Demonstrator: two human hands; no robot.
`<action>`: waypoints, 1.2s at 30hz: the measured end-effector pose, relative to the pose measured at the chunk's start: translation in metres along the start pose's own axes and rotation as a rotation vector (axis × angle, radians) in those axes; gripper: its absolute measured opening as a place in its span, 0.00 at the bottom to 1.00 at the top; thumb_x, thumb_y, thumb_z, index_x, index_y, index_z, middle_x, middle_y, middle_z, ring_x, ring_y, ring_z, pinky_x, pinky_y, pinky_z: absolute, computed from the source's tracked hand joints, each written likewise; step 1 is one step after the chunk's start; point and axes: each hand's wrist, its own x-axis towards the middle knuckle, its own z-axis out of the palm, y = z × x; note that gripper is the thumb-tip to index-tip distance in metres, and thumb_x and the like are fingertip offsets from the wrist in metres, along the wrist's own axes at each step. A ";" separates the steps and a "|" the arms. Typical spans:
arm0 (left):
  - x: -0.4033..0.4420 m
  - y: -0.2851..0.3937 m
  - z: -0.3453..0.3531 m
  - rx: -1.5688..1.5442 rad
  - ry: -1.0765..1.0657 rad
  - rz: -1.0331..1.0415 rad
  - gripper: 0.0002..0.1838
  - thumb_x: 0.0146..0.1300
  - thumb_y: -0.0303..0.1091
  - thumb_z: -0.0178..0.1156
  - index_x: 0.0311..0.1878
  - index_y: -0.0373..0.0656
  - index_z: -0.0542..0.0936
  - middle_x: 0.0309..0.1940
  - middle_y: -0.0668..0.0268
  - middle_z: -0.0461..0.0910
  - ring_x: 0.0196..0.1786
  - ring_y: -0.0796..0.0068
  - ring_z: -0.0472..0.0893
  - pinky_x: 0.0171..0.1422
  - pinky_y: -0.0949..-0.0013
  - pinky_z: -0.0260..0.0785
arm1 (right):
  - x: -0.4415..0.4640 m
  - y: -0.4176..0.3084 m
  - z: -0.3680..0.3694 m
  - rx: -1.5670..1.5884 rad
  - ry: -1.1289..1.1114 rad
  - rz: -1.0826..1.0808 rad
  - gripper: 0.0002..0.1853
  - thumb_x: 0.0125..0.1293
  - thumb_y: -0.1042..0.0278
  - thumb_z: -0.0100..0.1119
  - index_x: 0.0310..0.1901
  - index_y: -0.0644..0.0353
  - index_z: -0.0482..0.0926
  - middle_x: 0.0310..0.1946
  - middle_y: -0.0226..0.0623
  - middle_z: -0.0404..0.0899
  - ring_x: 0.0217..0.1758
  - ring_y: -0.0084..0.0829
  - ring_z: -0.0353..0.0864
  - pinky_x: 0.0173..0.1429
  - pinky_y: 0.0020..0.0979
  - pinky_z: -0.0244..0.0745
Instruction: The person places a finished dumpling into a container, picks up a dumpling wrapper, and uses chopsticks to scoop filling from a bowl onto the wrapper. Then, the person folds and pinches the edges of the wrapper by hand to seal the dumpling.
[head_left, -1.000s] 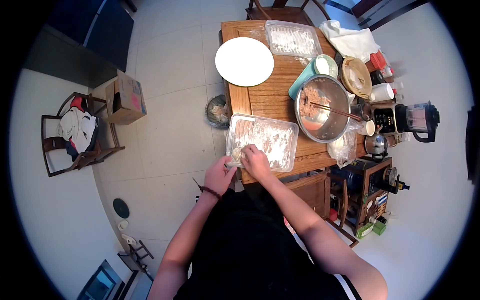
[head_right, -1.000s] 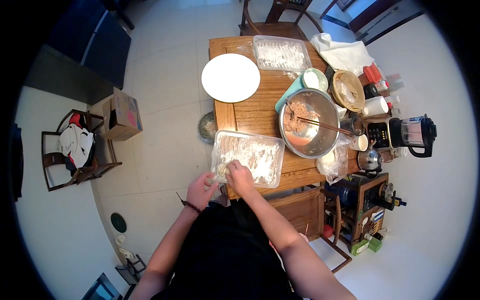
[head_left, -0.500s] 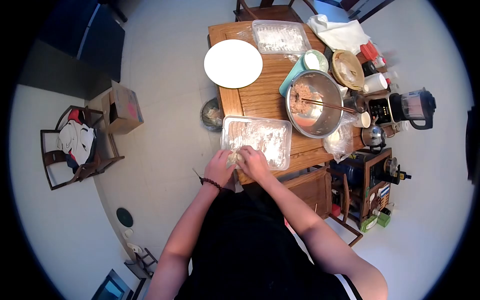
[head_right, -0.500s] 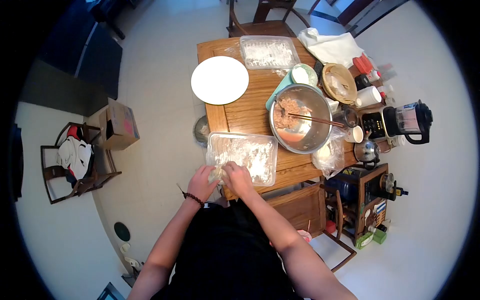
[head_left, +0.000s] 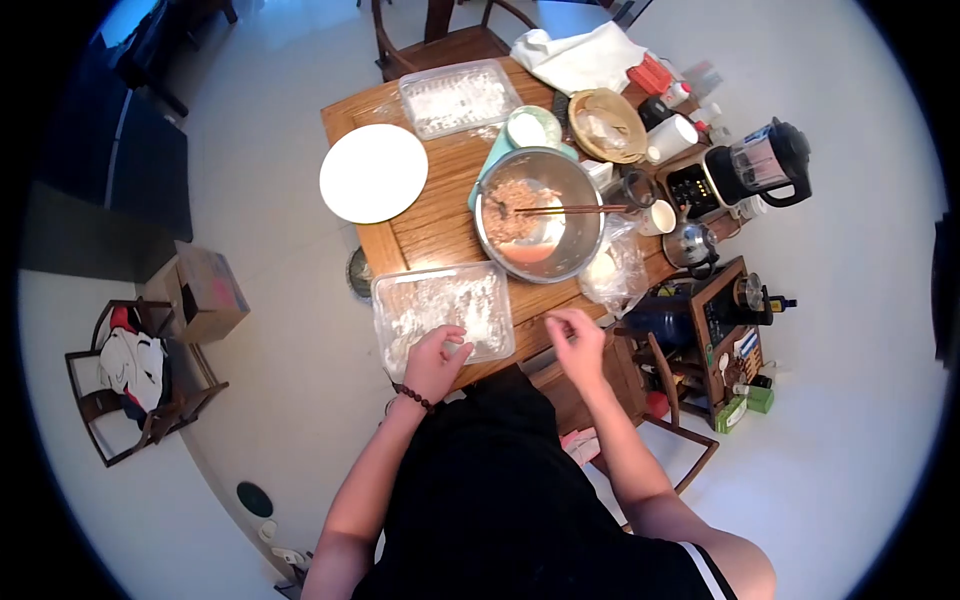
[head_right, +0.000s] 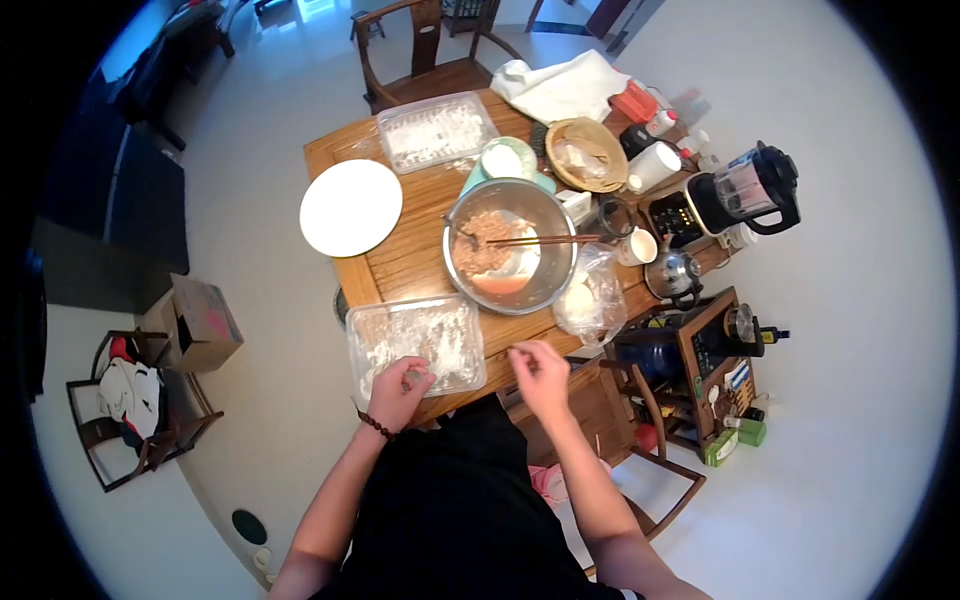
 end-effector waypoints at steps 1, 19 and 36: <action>0.006 0.009 0.009 -0.038 -0.026 0.000 0.14 0.65 0.35 0.71 0.51 0.40 0.84 0.39 0.64 0.87 0.25 0.78 0.80 0.34 0.69 0.75 | 0.011 0.013 -0.017 -0.029 0.077 0.027 0.06 0.67 0.74 0.69 0.43 0.66 0.87 0.34 0.40 0.86 0.33 0.28 0.84 0.40 0.28 0.79; 0.098 0.116 0.191 -0.091 -0.022 -0.120 0.13 0.67 0.31 0.71 0.52 0.37 0.85 0.35 0.71 0.86 0.31 0.87 0.73 0.37 0.78 0.69 | 0.141 0.234 -0.089 -0.381 -0.343 0.010 0.19 0.57 0.66 0.74 0.50 0.60 0.86 0.48 0.44 0.85 0.52 0.48 0.84 0.57 0.43 0.80; 0.131 0.130 0.257 -0.073 -0.101 -0.147 0.12 0.69 0.33 0.70 0.51 0.38 0.84 0.35 0.74 0.84 0.31 0.87 0.72 0.38 0.78 0.68 | 0.147 0.259 -0.085 -0.260 -0.338 0.200 0.15 0.53 0.69 0.76 0.43 0.58 0.84 0.48 0.42 0.84 0.53 0.48 0.83 0.58 0.48 0.76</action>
